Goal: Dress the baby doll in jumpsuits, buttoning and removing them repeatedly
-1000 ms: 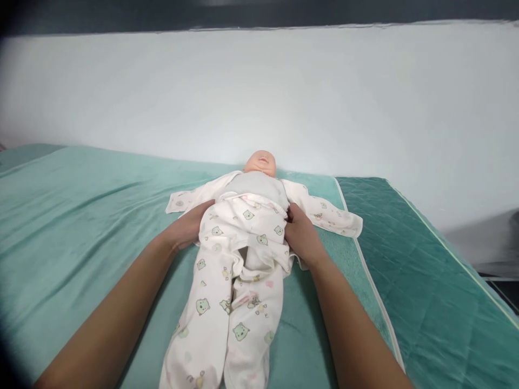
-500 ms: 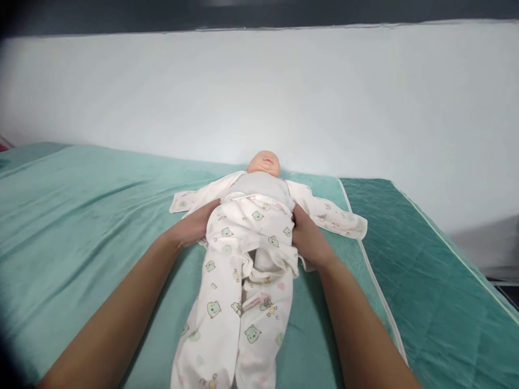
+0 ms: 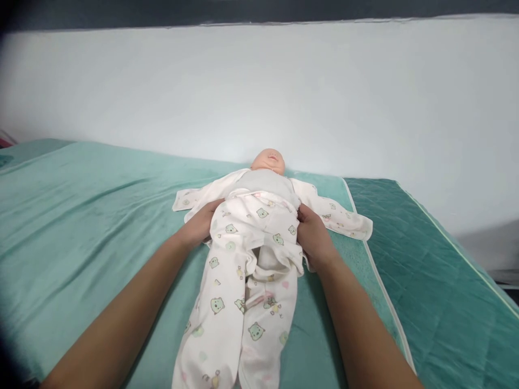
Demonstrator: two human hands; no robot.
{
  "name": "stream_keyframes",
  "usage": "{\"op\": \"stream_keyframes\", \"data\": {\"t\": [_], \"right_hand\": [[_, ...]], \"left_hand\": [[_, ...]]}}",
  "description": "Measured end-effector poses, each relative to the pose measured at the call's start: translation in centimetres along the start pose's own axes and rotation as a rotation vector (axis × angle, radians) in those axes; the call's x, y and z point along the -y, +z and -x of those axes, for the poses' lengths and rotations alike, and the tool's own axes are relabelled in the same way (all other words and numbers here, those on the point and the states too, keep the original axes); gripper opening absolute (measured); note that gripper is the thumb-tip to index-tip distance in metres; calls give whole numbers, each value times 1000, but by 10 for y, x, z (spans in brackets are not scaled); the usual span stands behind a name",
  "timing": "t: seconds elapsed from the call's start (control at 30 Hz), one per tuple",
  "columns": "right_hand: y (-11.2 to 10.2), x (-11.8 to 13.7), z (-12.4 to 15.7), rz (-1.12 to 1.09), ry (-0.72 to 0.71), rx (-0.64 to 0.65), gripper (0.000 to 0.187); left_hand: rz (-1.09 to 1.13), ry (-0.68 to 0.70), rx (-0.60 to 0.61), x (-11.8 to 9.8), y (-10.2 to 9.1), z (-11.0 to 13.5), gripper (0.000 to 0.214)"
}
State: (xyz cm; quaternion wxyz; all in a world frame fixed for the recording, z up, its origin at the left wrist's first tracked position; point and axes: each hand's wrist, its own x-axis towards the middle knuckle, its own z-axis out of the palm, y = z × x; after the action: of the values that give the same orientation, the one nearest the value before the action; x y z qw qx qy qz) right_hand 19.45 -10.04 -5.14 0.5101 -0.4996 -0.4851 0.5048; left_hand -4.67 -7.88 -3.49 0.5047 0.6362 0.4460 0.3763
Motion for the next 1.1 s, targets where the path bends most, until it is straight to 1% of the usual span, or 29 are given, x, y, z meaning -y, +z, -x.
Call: {"op": "stream_keyframes", "data": {"t": [0.1, 0.2, 0.27, 0.33, 0.47, 0.6, 0.7, 0.77, 0.9, 1.1], "right_hand": [[3, 4, 1, 55, -9, -63, 36], [3, 5, 2, 56, -10, -110, 34], [3, 3, 3, 62, -25, -113, 34], [0, 0, 3, 66, -41, -84, 33], [-5, -6, 0, 61, -58, 0, 35], [-8, 2, -1, 160, -17, 34, 37], [-9, 9, -2, 251, 33, 43, 34], [-10, 9, -3, 232, 47, 57, 34], [-13, 1, -5, 113, 77, 96, 41], [-13, -6, -4, 16, 105, 194, 36]], "left_hand": [[90, -101, -28, 7, 1, -3, 28], [218, -116, -27, 14, 2, -7, 29], [289, -116, -18, 17, 3, -9, 30], [306, -124, -3, 19, 4, -9, 30], [225, -112, 35, 17, 5, -9, 31], [180, -95, 49, 15, 4, -10, 32], [158, -142, 61, 16, 2, -13, 27], [209, -175, 60, 19, 2, -15, 25], [381, -203, 30, 25, 4, -18, 26], [550, -203, 28, 26, 6, -21, 27]]}}
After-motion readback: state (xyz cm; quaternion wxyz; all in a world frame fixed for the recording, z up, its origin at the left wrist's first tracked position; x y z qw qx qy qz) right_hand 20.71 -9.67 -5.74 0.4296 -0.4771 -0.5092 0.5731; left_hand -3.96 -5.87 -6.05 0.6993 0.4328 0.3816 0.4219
